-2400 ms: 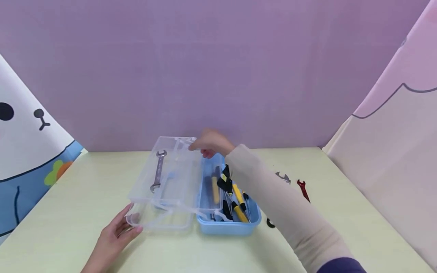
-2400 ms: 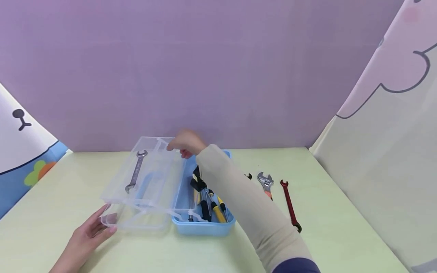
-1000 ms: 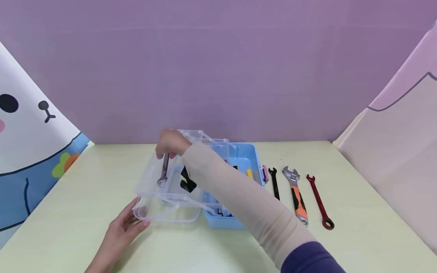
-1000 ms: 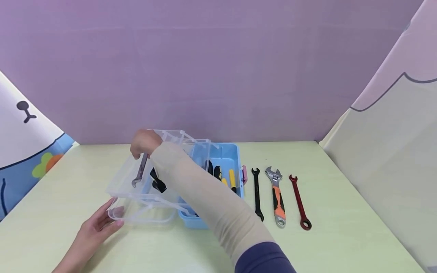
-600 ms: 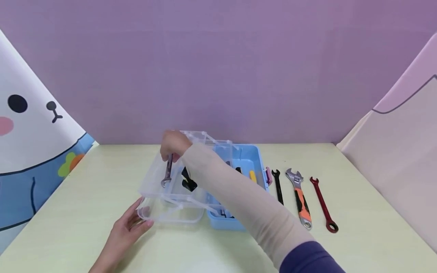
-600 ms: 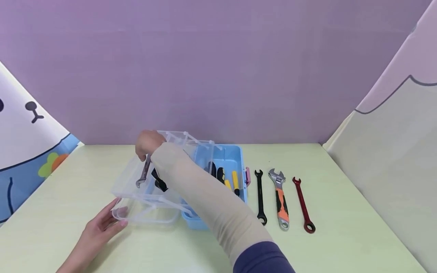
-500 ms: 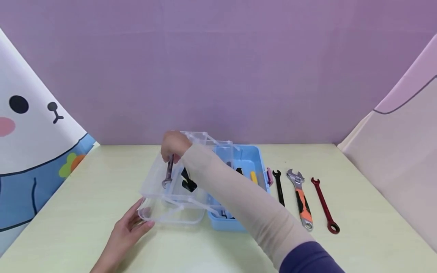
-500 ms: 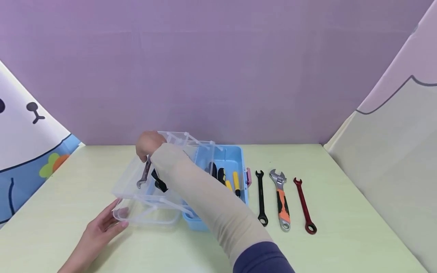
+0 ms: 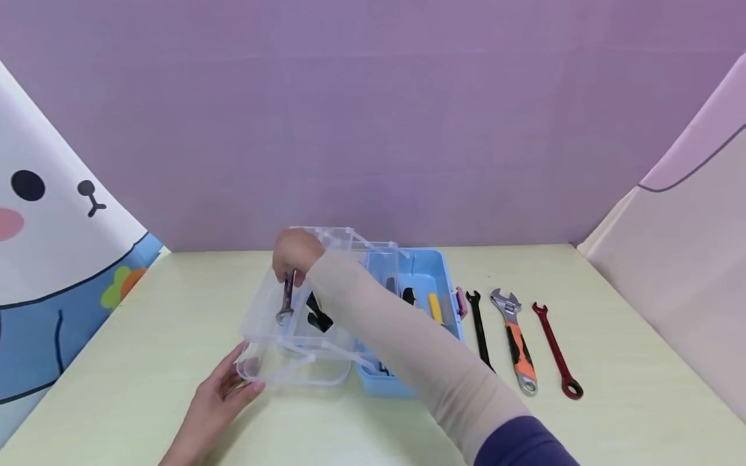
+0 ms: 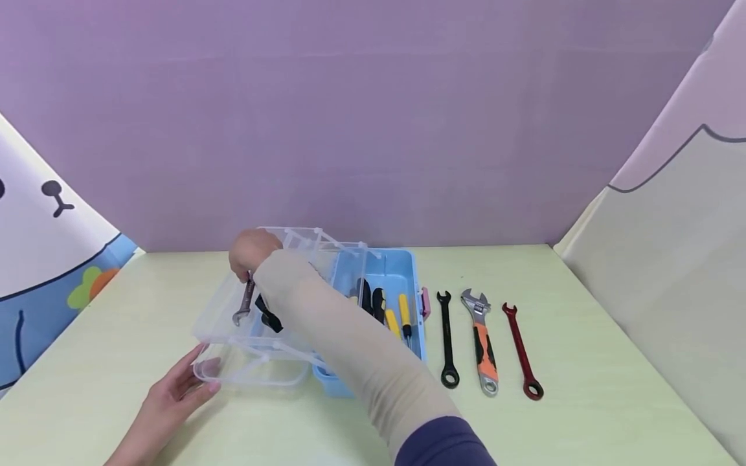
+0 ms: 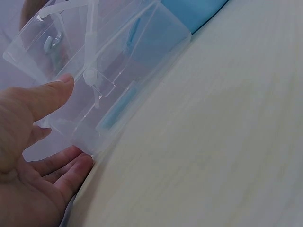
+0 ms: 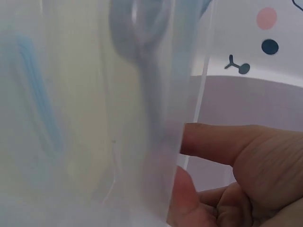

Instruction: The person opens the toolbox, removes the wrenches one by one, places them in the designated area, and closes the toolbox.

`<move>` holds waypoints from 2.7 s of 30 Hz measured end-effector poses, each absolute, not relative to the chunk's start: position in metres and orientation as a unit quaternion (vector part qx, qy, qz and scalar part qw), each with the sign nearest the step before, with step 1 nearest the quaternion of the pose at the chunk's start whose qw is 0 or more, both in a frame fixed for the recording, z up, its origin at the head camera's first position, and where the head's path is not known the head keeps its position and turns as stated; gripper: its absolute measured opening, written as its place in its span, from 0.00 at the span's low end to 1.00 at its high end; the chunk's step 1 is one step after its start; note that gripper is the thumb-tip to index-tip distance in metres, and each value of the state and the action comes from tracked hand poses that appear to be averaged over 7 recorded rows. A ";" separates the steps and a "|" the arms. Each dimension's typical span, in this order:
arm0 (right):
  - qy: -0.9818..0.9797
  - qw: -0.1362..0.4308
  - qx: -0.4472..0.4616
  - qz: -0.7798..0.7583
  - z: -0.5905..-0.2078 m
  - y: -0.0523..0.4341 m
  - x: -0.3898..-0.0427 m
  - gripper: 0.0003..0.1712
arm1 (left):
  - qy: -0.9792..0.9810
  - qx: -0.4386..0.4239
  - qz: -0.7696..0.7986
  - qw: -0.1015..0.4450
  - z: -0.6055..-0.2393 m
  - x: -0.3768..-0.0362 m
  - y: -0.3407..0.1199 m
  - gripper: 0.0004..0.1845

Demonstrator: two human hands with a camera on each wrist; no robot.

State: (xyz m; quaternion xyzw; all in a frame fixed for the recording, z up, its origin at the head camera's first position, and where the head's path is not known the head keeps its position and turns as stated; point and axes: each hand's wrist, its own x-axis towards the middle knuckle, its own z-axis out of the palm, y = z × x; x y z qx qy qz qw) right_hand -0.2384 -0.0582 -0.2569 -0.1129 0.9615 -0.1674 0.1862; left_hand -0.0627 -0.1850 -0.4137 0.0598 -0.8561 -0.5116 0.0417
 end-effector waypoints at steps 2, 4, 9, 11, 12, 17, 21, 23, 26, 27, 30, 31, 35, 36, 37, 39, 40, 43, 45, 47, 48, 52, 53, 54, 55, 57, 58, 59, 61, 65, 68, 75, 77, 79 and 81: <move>0.960 0.191 -0.092 -0.180 -0.258 -0.059 -0.237 0.06 | -0.859 0.059 -0.507 0.042 -0.413 -0.062 -0.186 0.39; 0.962 0.191 -0.072 -0.182 -0.258 -0.061 -0.236 0.06 | -0.867 0.071 -0.493 0.030 -0.411 -0.062 -0.187 0.40; 0.968 0.192 -0.047 -0.153 -0.254 -0.071 -0.234 0.05 | -0.877 0.089 -0.472 0.008 -0.406 -0.062 -0.194 0.42; 0.969 0.194 -0.046 -0.143 -0.253 -0.074 -0.235 0.05 | -0.874 0.082 -0.479 0.016 -0.407 -0.062 -0.196 0.41; 0.970 0.193 -0.048 -0.140 -0.253 -0.075 -0.236 0.05 | -0.873 0.081 -0.481 0.016 -0.407 -0.063 -0.196 0.41; 0.966 0.183 -0.057 -0.173 -0.259 -0.071 -0.241 0.06 | -0.877 0.085 -0.473 0.011 -0.409 -0.066 -0.197 0.41; 0.952 0.184 -0.068 -0.233 -0.266 -0.063 -0.244 0.07 | -0.873 0.076 -0.482 0.020 -0.412 -0.068 -0.194 0.40; 0.946 0.188 -0.071 -0.256 -0.269 -0.060 -0.246 0.07 | -0.867 0.065 -0.494 0.030 -0.412 -0.069 -0.192 0.40; 0.939 0.192 -0.073 -0.276 -0.272 -0.057 -0.247 0.07 | -0.861 0.052 -0.505 0.038 -0.411 -0.069 -0.190 0.40; 0.936 0.194 -0.072 -0.285 -0.273 -0.057 -0.248 0.07 | -0.862 0.053 -0.503 0.036 -0.411 -0.070 -0.190 0.40; 0.925 0.204 -0.072 -0.312 -0.274 -0.059 -0.249 0.08 | -0.869 0.066 -0.489 0.023 -0.409 -0.069 -0.192 0.40; 0.921 0.208 -0.070 -0.321 -0.274 -0.059 -0.249 0.08 | -0.872 0.071 -0.483 0.018 -0.409 -0.069 -0.193 0.41; 0.909 0.223 -0.059 -0.347 -0.274 -0.059 -0.251 0.06 | -0.880 0.081 -0.468 0.010 -0.408 -0.069 -0.193 0.41; 0.905 0.226 -0.057 -0.355 -0.274 -0.059 -0.252 0.05 | -0.879 0.080 -0.470 0.010 -0.408 -0.070 -0.193 0.41; 0.901 0.229 -0.057 -0.364 -0.274 -0.059 -0.253 0.04 | -0.877 0.076 -0.474 0.013 -0.408 -0.069 -0.192 0.40; 0.890 0.236 -0.060 -0.386 -0.274 -0.057 -0.255 0.03 | -0.872 0.068 -0.485 0.020 -0.409 -0.070 -0.191 0.40; 0.884 0.239 -0.061 -0.396 -0.274 -0.056 -0.256 0.03 | -0.869 0.064 -0.491 0.024 -0.409 -0.070 -0.190 0.40; 0.864 0.249 -0.074 -0.432 -0.273 -0.051 -0.258 0.03 | -0.862 0.053 -0.503 0.032 -0.410 -0.070 -0.188 0.39; 0.850 0.259 -0.081 -0.451 -0.271 -0.047 -0.259 0.04 | -0.862 0.051 -0.503 0.035 -0.410 -0.071 -0.187 0.39; 0.835 0.275 -0.084 -0.470 -0.269 -0.043 -0.260 0.04 | -0.864 0.047 -0.500 0.040 -0.410 -0.071 -0.187 0.39; 0.831 0.281 -0.083 -0.473 -0.268 -0.041 -0.260 0.05 | -0.865 0.046 -0.498 0.042 -0.410 -0.072 -0.187 0.39; 0.814 0.305 -0.083 -0.487 -0.264 -0.037 -0.261 0.06 | -0.866 0.036 -0.496 0.049 -0.411 -0.073 -0.187 0.38; 0.812 0.309 -0.085 -0.489 -0.264 -0.037 -0.261 0.06 | -0.866 0.035 -0.496 0.049 -0.412 -0.073 -0.187 0.38; 0.810 0.311 -0.085 -0.490 -0.263 -0.036 -0.262 0.07 | -0.866 0.034 -0.497 0.050 -0.412 -0.073 -0.187 0.38; 0.807 0.314 -0.089 -0.492 -0.262 -0.035 -0.262 0.07 | -0.866 0.033 -0.497 0.050 -0.412 -0.074 -0.187 0.38; 0.806 0.315 -0.091 -0.493 -0.261 -0.034 -0.262 0.08 | -0.865 0.031 -0.499 0.054 -0.413 -0.074 -0.188 0.38; 0.805 0.316 -0.091 -0.494 -0.260 -0.032 -0.262 0.08 | -0.864 0.031 -0.499 0.054 -0.413 -0.074 -0.188 0.38; 0.805 0.315 -0.093 -0.494 -0.260 -0.031 -0.262 0.09 | -0.864 0.031 -0.499 0.053 -0.413 -0.074 -0.188 0.38; 0.804 0.314 -0.093 -0.497 -0.258 -0.027 -0.263 0.09 | -0.864 0.031 -0.500 0.054 -0.413 -0.074 -0.188 0.38; 0.799 0.314 -0.100 -0.502 -0.253 -0.018 -0.265 0.08 | -0.865 0.034 -0.499 0.053 -0.412 -0.075 -0.189 0.39; 0.798 0.315 -0.111 -0.501 -0.251 -0.007 -0.267 0.08 | -0.865 0.031 -0.499 0.052 -0.413 -0.078 -0.189 0.38; 0.802 0.315 -0.118 -0.494 -0.251 0.022 -0.270 0.07 | -0.865 0.016 -0.499 0.047 -0.413 -0.083 -0.187 0.38; 0.806 0.310 -0.119 -0.490 -0.251 0.030 -0.270 0.07 | -0.868 0.010 -0.494 0.047 -0.412 -0.084 -0.188 0.39; 0.804 0.309 -0.120 -0.494 -0.251 0.037 -0.270 0.08 | -0.870 0.007 -0.491 0.047 -0.411 -0.085 -0.191 0.38; 0.800 0.310 -0.120 -0.500 -0.252 0.043 -0.270 0.09 | -0.872 0.006 -0.488 0.047 -0.410 -0.086 -0.193 0.38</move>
